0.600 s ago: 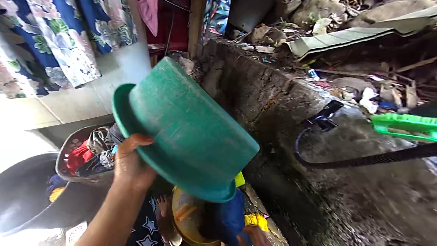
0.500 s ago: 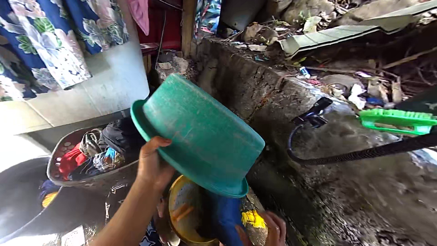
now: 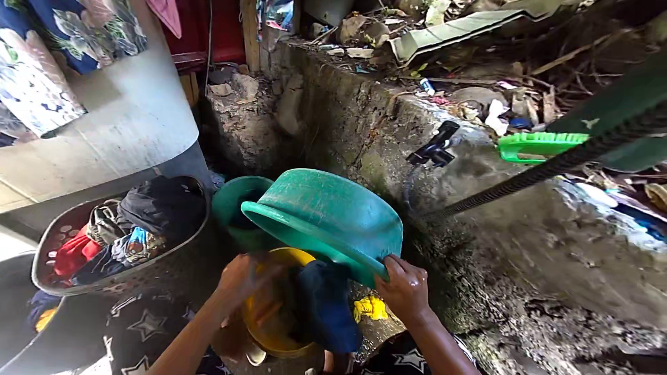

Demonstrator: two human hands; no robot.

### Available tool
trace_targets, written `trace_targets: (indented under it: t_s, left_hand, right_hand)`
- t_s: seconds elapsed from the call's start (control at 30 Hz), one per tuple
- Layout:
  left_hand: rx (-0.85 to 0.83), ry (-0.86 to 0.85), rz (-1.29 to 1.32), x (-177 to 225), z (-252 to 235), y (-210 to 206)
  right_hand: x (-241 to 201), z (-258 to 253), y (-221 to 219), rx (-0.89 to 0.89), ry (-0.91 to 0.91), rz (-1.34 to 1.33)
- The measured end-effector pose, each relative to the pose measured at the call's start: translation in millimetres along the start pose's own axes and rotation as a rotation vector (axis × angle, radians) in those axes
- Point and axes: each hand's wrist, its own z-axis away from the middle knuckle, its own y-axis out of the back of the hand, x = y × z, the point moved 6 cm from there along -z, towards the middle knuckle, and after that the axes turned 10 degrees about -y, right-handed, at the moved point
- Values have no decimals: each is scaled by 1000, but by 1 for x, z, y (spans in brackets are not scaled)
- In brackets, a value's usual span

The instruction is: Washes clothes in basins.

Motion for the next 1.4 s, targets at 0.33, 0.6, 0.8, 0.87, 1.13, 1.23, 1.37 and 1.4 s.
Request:
trace_targets:
  t_s: [0.33,0.6,0.8,0.87,1.13,1.23,1.37,1.4]
  left_hand:
    - [217,887,367,-180,91,-153]
    - [436,972,495,-181,119,-149]
    - [633,1139,479,-219,174,-115]
    - [707,1179,525,-223,186,-101]
    - [577,1207,304,-250,180,-90]
    - [491,1215,162,-264,163,-81]
    - [333,1250,104,-261,143,-68]
    - [316,1255,97,-259,142,-66]
  right_hand:
    - [9,-12,-7,-34,-160,21]
    - [26,-22,-11,-59,-305,19]
    - [65,-13,-29,-197,-656,-111]
    - [81,-2,-36,-261,-846,-185]
    - [153,45,-59,-287,-1259,-267]
    - [166,55,-62,-275,-1290,-269]
    - [162,67,-66,-294,-1312,-271]
    - [159,70,-68,-303,-1316,-273]
